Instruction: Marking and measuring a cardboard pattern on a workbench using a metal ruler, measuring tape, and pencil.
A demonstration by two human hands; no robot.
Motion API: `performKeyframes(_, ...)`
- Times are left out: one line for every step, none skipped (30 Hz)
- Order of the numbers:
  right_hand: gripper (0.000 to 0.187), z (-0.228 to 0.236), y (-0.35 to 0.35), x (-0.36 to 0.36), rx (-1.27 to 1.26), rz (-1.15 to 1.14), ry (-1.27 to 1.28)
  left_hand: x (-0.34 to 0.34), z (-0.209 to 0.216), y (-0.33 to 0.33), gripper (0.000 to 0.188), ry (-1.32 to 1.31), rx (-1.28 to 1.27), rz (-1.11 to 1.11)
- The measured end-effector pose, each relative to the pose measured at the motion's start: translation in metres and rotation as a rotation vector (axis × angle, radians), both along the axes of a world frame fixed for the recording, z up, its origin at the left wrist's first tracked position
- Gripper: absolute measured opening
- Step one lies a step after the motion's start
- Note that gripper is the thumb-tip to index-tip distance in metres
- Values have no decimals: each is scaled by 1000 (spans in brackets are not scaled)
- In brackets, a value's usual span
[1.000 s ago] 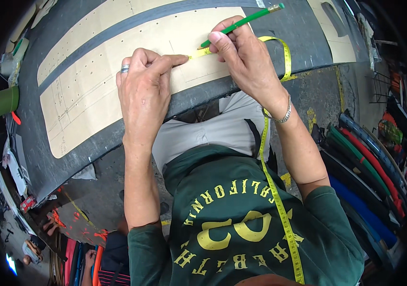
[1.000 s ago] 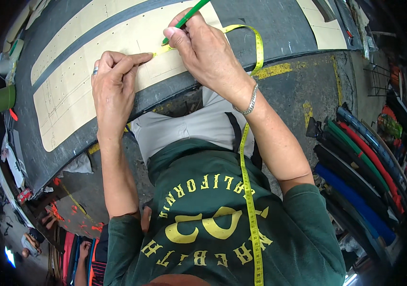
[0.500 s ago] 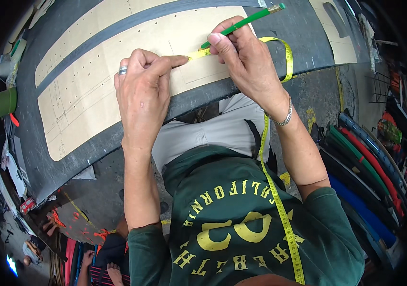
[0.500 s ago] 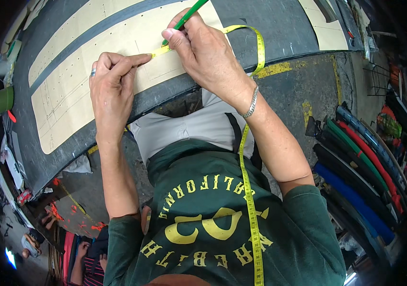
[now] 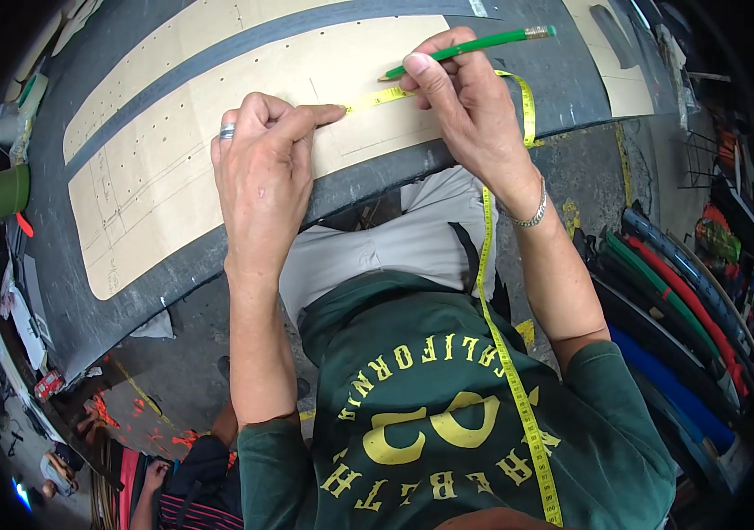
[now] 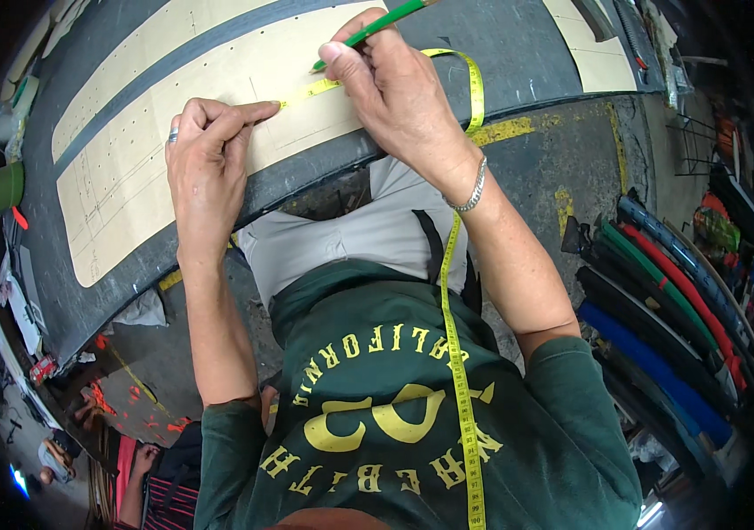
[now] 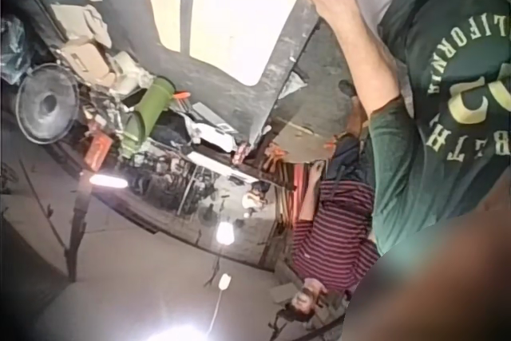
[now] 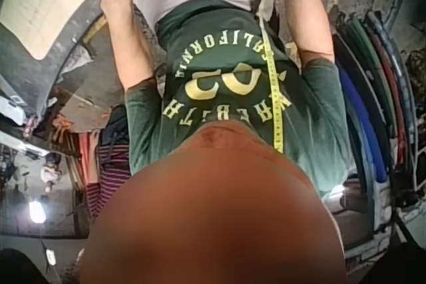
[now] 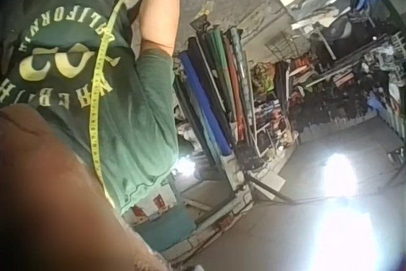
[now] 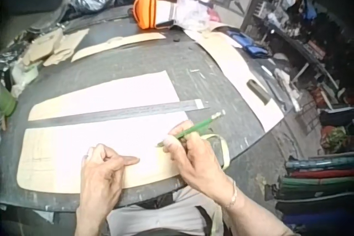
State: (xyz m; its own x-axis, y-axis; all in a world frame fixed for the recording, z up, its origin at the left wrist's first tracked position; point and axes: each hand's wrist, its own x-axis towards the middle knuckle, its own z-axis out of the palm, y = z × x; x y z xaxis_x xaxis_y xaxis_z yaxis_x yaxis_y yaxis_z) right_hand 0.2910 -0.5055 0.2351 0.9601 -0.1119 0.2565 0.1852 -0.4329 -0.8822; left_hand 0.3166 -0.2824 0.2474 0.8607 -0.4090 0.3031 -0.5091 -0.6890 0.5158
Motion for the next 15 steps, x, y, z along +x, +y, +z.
performKeyframes(18,1,-6,0,-6,-3,-2,0,0,0,22,1,3,-2)
performKeyframes(18,2,-13,0,-48,-31,25,0,0,0,22,2,6,-4)
performKeyframes(18,3,-17,0,-88,-59,51,0,0,0,22,0,3,-7)
performKeyframes(18,5,-19,0,-80,-71,65,0,0,0,22,-3,3,-3)
performKeyframes(18,4,-20,0,-82,-75,63,0,0,0,22,-6,4,0)
performKeyframes(18,2,-21,0,-127,-65,24,-1,0,0,22,-8,0,-6)
performKeyframes(18,0,-21,0,-171,-56,-14,-1,0,0,23,6,1,2)
performKeyframes(18,-1,-22,-1,-174,-62,-15,-1,0,-1,23,21,4,11)
performKeyframes(19,-1,-21,-2,-159,-57,-14,-1,1,-1,23,19,3,8)
performKeyframes(19,-1,-21,-2,-144,-52,-14,-2,2,-1,23,19,8,9)
performKeyframes(19,-1,-22,-2,-144,-54,-15,-1,2,-2,23,19,13,11)
performKeyframes(19,-2,-23,-3,-152,-48,-4,-1,2,-1,23,18,14,9)
performKeyframes(19,-2,-23,-3,-159,-41,8,-1,1,-1,23,11,5,5)
performKeyframes(19,-1,-23,-3,-158,-44,8,-1,1,-1,23,5,-4,2)
performKeyframes(19,1,-23,-3,-169,-35,36,-1,1,-1,23,5,-3,0)
